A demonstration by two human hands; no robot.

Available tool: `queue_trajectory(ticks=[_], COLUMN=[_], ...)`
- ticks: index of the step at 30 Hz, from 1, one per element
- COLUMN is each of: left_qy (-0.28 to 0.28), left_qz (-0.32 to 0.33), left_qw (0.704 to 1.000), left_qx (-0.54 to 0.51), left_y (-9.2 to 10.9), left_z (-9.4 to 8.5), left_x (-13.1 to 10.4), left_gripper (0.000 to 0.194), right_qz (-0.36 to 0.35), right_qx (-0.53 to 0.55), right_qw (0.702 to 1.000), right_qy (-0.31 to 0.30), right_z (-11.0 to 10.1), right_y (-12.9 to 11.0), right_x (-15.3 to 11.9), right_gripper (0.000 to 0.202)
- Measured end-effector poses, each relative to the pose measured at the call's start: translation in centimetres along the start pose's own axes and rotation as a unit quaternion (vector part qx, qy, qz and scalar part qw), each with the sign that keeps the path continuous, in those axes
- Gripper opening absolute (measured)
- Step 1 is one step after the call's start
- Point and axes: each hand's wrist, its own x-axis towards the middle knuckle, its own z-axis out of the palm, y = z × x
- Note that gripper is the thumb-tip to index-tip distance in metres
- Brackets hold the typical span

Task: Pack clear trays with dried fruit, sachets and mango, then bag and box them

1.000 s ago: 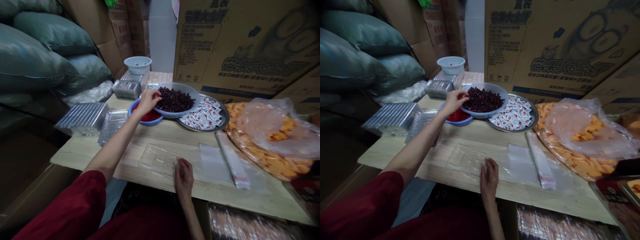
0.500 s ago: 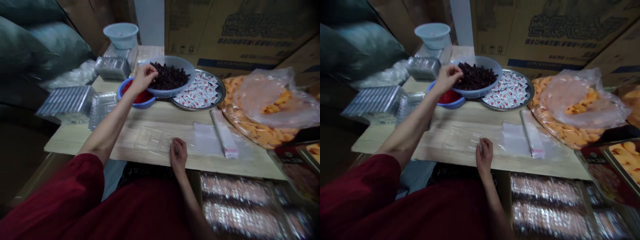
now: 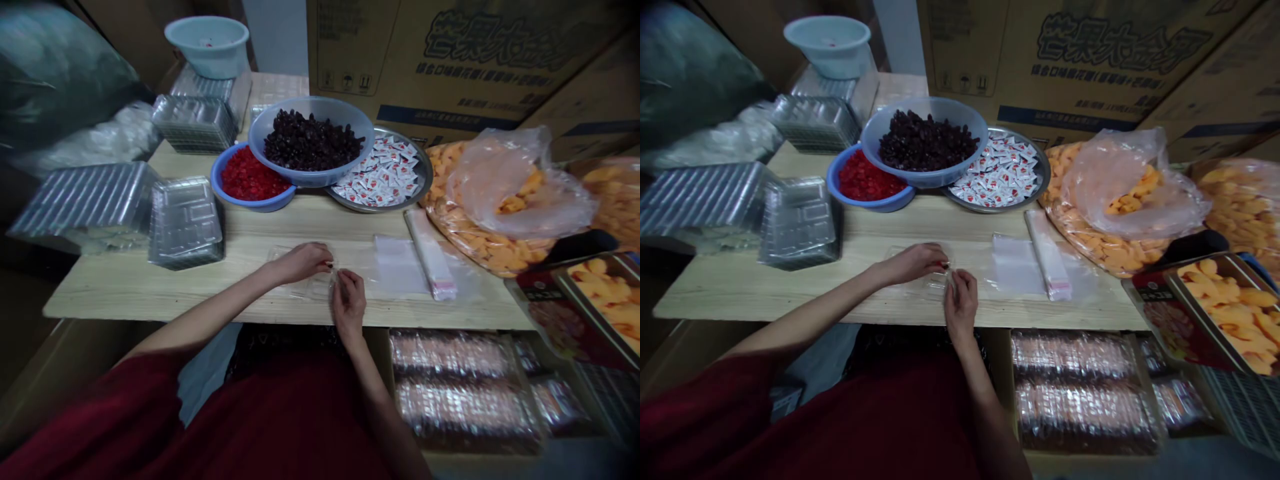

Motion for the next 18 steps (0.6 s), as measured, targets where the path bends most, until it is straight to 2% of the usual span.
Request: queue_trajectory(ticks=[2,3,5,7,8,9,10,11,14,16,18], left_qy=[0.048,0.089,0.212,0.359,0.412,0.443,0.448,0.423,0.303,0.28,0.3], left_qz=[-0.011,-0.024,-0.069,-0.135,-0.169,-0.202,-0.233,-0.268,-0.347,-0.353,-0.341], left_qw=[0.999,0.996,0.975,0.923,0.894,0.871,0.859,0.86,0.883,0.889,0.888], left_qx=[-0.012,-0.014,-0.005,0.022,0.043,0.065,0.086,0.1,0.091,0.077,0.074], left_y=[0.2,0.2,-0.6,-2.9,-4.5,-6.4,-8.3,-10.1,-14.2,-15.4,-15.9], left_z=[-1.6,-2.9,-5.8,-9.0,-10.4,-11.7,-12.7,-13.5,-14.1,-13.6,-13.0], left_x=[-0.7,-1.1,-2.1,-3.0,-3.3,-3.5,-3.6,-3.6,-3.0,-2.6,-2.6], left_gripper=[0.019,0.02,0.021,0.021,0.021,0.019,0.016,0.013,0.019,0.023,0.023], right_qz=[-0.009,-0.019,-0.042,-0.065,-0.074,-0.08,-0.084,-0.086,-0.084,-0.082,-0.082], right_qx=[-0.004,-0.01,-0.025,-0.035,-0.038,-0.04,-0.041,-0.042,-0.038,-0.034,-0.036], right_qw=[1.0,1.0,0.998,0.996,0.995,0.995,0.994,0.994,0.994,0.995,0.995], right_qy=[-0.009,-0.015,-0.028,-0.044,-0.05,-0.054,-0.057,-0.057,-0.052,-0.046,-0.041], right_z=[0.0,0.0,0.0,0.1,0.1,0.1,0.1,0.1,0.3,0.4,0.5], right_y=[0.0,0.0,0.1,0.2,0.3,0.4,0.5,0.6,1.0,1.1,1.2], right_x=[-0.1,-0.1,-0.1,0.0,0.0,0.0,0.0,0.0,-0.2,-0.3,-0.3], right_gripper=[0.031,0.032,0.036,0.04,0.041,0.04,0.039,0.038,0.034,0.032,0.032])
